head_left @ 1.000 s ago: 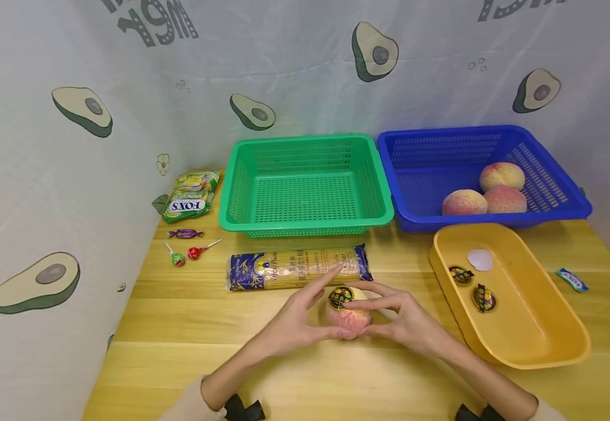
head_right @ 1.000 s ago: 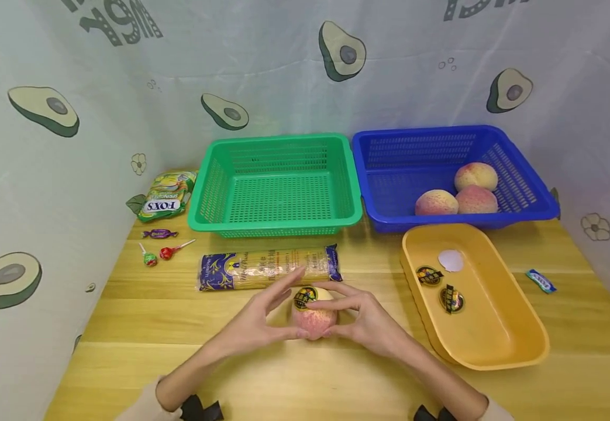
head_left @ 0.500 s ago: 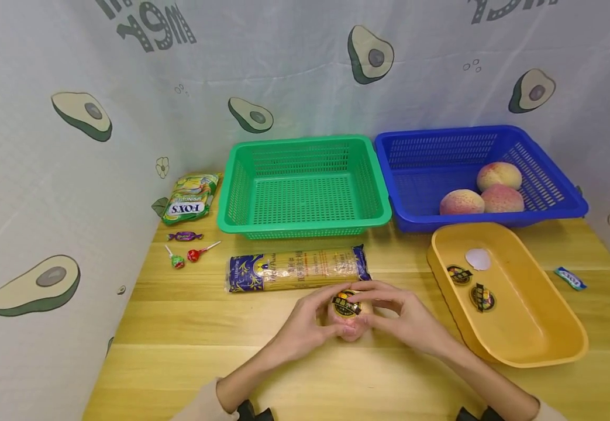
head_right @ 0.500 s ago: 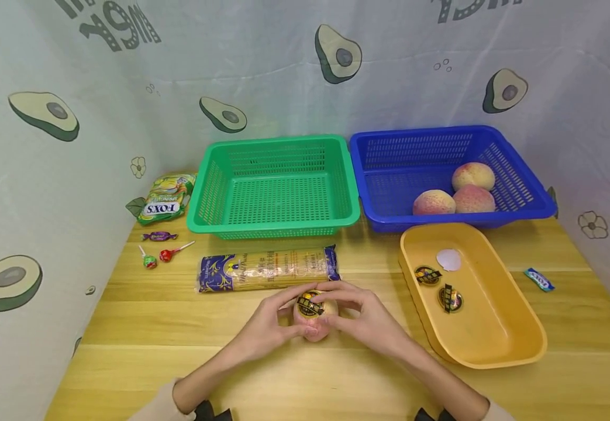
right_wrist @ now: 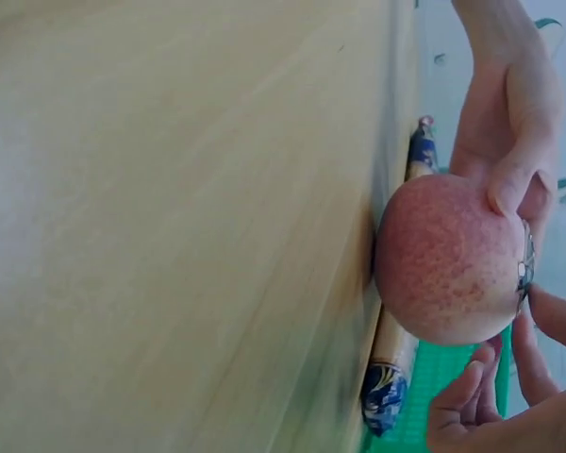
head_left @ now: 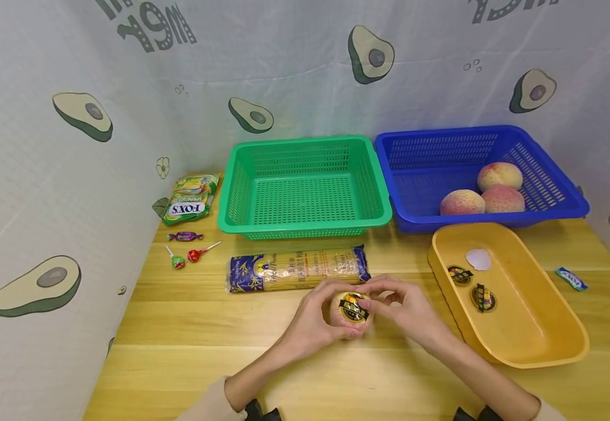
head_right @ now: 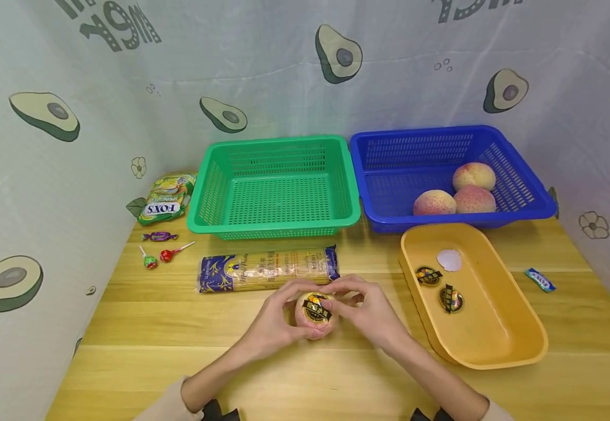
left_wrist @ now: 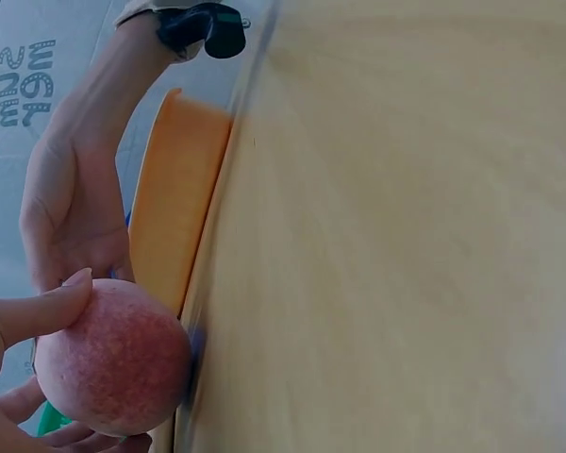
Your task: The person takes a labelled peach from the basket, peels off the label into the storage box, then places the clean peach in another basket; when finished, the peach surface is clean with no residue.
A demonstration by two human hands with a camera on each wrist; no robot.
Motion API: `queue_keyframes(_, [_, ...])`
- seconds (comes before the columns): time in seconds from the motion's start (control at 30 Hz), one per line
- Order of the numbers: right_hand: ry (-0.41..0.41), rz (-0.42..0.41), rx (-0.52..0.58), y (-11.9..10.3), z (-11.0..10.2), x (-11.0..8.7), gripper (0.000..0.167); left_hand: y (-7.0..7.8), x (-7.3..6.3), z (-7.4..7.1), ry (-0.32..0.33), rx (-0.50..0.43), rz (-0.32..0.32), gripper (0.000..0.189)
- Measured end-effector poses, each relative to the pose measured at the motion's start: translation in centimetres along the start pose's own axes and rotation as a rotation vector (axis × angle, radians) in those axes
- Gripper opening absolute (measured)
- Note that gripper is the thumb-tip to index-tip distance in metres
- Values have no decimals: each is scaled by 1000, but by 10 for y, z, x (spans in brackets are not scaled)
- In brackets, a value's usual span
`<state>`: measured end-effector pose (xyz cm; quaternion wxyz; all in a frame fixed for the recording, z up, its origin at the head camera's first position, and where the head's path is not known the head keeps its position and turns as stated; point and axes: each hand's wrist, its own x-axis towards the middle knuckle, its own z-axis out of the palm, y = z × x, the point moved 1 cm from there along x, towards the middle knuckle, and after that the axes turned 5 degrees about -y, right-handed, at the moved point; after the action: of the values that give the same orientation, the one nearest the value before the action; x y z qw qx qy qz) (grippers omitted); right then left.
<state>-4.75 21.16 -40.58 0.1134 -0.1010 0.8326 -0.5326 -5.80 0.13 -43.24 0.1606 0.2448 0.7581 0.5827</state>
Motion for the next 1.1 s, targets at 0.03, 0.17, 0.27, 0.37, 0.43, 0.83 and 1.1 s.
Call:
queue_keyframes(0.03, [-2,13,12,0,-1,0,18,-1,0,1,1,-17,8,69])
queue_keyframes(0.17, [-14,38,55,-2,-3,1,15,-3,1,4,16,-44,42,68])
queue_keyframes(0.27, [-4,22,10,-4,-3,2,12,-3,2,5,25,-36,50,68])
queue_keyframes(0.37, [22,-34,-75,-6,-2,3,9,-2,2,4,25,-14,38,68])
queue_keyframes(0.43, [46,-91,-133,-8,-1,2,11,-1,3,3,18,2,28,68])
queue_keyframes(0.83, [237,-420,-354,-27,11,-20,30,2,5,1,-21,68,17,66])
queue_keyframes(1.1, [301,-244,-289,-45,-68,-42,27,2,7,0,-44,-16,-11,67])
